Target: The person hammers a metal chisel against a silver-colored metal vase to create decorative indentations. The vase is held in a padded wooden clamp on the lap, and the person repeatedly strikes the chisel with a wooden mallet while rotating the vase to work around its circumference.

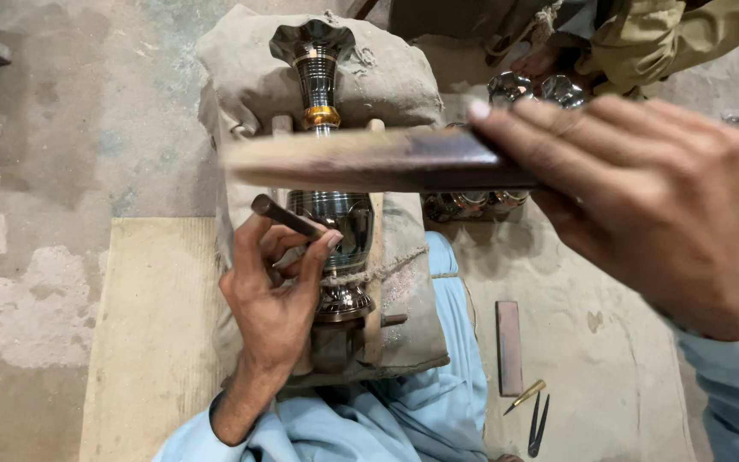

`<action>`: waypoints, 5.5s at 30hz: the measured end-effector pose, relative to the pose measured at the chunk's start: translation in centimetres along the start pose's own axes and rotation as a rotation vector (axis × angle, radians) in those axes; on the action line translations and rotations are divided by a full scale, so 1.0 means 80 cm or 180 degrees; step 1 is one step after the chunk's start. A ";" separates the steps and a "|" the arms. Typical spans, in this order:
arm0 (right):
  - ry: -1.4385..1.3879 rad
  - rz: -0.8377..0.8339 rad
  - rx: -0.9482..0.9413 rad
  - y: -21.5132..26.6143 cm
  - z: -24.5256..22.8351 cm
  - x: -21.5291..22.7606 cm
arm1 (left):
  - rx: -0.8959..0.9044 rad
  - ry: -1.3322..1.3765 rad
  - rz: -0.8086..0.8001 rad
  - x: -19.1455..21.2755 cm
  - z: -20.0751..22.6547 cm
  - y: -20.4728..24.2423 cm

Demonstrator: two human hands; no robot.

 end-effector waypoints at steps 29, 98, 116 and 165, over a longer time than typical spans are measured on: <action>0.0007 -0.0270 0.0071 -0.013 0.010 0.032 | -0.0281 -0.0603 -0.0270 -0.003 0.022 -0.011; -0.1684 0.0035 -0.1667 0.140 -0.026 -0.133 | -0.0003 -0.0026 -0.0617 0.021 0.015 -0.036; -0.0660 0.0008 0.0065 -0.075 -0.004 0.020 | 0.0042 0.0384 -0.0117 0.011 -0.026 -0.011; -0.0680 0.0011 -0.0158 -0.033 -0.008 0.015 | -0.0283 0.0011 -0.0490 0.009 -0.001 -0.020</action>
Point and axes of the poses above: each hand's wrist, its own y-axis away from the middle knuckle, its own x-axis out of the back of the hand, z = x × y, the point moved 3 cm from there along -y, towards the middle knuckle, and after that the axes turned 1 degree about z, right-handed, at the moved point
